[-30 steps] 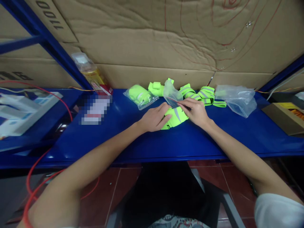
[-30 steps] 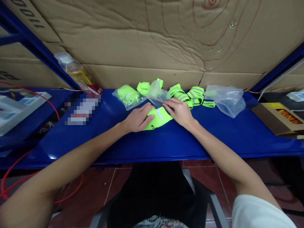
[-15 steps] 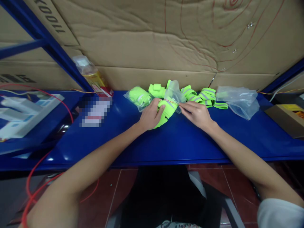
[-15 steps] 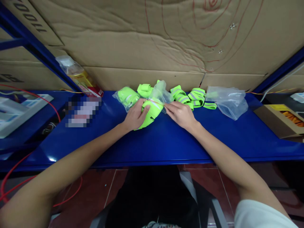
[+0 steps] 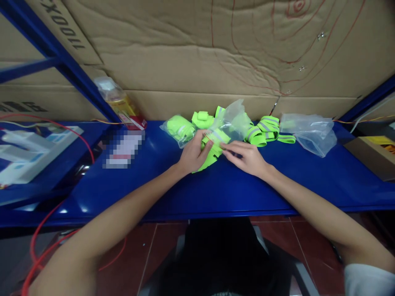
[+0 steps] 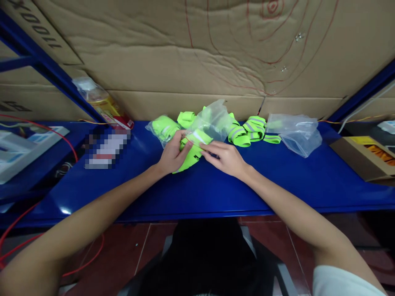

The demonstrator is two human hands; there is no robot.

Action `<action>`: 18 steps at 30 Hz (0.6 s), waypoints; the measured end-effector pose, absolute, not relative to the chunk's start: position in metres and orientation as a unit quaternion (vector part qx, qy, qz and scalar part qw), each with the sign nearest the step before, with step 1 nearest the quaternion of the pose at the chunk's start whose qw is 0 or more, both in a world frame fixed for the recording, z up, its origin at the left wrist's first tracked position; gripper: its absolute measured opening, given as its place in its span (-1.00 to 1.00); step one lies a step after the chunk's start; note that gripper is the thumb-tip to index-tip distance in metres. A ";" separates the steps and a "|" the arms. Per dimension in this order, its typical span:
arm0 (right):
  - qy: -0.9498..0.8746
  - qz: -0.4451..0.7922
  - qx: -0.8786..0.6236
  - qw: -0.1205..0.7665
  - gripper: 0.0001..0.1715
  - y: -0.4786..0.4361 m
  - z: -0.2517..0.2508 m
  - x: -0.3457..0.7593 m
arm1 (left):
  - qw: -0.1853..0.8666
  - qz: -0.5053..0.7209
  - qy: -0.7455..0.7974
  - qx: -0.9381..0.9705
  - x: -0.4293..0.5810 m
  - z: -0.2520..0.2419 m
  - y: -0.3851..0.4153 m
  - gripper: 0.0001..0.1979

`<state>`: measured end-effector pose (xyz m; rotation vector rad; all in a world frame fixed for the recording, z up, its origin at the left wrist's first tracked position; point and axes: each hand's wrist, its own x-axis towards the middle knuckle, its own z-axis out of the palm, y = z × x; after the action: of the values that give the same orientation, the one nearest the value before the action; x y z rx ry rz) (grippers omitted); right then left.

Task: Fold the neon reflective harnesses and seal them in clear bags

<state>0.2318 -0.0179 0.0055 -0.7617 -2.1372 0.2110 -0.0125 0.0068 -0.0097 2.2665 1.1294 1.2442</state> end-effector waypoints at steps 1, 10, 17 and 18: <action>-0.827 0.139 -0.341 0.424 -0.53 -0.018 0.006 0.232 | 0.151 0.439 0.396 0.792 -0.014 -0.010 0.008 -0.59; -0.600 0.430 -0.477 0.477 -0.35 -0.002 0.011 0.230 | 0.130 0.473 0.285 0.824 -0.018 -0.003 0.004 -0.64; -0.502 0.582 -0.327 0.550 -0.21 -0.017 0.020 0.209 | 0.154 0.480 0.256 0.825 -0.015 0.000 -0.005 -0.64; -0.495 0.582 -0.339 0.549 -0.24 -0.020 0.019 0.206 | 0.167 0.494 0.246 0.817 -0.013 -0.001 -0.005 -0.60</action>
<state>0.2057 -0.0198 0.0190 -0.8024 -1.1727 1.3790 -0.0132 -0.0046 -0.0013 2.3249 0.7012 1.4044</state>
